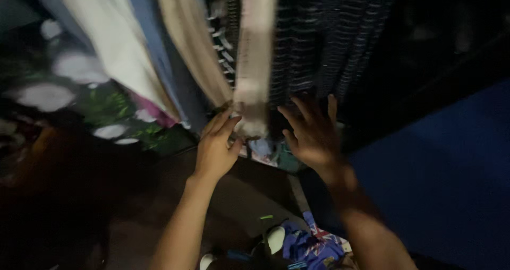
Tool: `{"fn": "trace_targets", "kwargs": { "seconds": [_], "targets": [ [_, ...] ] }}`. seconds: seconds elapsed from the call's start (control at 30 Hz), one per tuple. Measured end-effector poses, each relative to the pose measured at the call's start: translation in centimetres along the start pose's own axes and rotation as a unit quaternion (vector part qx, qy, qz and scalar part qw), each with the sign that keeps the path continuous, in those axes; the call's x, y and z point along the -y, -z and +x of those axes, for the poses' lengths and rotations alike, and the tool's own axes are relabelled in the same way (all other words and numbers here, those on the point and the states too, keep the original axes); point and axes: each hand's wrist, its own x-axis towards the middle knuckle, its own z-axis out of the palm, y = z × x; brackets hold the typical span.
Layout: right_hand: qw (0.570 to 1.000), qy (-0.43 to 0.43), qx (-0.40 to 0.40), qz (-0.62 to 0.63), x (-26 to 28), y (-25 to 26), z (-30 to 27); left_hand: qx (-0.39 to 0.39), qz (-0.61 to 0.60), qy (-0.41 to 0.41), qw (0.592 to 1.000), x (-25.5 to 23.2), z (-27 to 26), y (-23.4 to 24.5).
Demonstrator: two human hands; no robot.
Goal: The person picks up shirts from a pile, places each one onto a plastic hanger, and hangs them on a rod inside a closet.
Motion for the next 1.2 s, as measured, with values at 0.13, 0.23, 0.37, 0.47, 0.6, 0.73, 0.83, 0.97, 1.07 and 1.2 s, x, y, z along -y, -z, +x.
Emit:
{"fn": "trace_targets", "kwargs": {
  "seconds": [0.13,0.23,0.37,0.47,0.6,0.73,0.83,0.97,1.07,1.2],
  "targets": [
    [0.998,0.027,-0.012,0.049,5.2,-2.5,1.5,0.005,0.018,0.064,0.998,4.0,-4.5,3.7],
    [0.993,0.049,-0.03,0.106,11.1,-4.2,2.0,-0.01,-0.003,0.117,0.993,6.6,-8.5,7.7],
    [0.984,0.073,-0.052,0.153,19.3,-6.3,3.0,-0.024,0.002,0.169,0.985,9.3,-13.8,14.1],
    [0.979,0.116,-0.036,0.166,24.8,-7.2,3.4,-0.028,0.039,0.224,0.973,11.1,-17.8,18.6],
    [0.972,0.148,0.005,0.18,31.2,-8.8,3.5,-0.076,0.06,0.263,0.96,13.0,-23.7,23.5],
    [0.954,0.199,0.023,0.222,36.0,-10.4,3.2,-0.124,0.058,0.298,0.945,13.6,-29.8,26.3],
    [0.932,0.214,0.034,0.289,38.1,-11.9,2.7,-0.14,0.083,0.31,0.937,14.4,-34.0,26.9],
    [0.917,0.253,0.071,0.3,40.5,-13.4,2.0,-0.187,0.125,0.357,0.906,13.9,-39.1,26.8],
    [0.894,0.274,0.125,0.333,42.4,-14.2,1.6,-0.221,0.128,0.405,0.878,11.4,-41.7,27.1],
    [0.859,0.327,0.121,0.375,45.1,-14.3,0.3,-0.247,0.13,0.465,0.84,7.4,-44.8,27.6]
  ]
}}
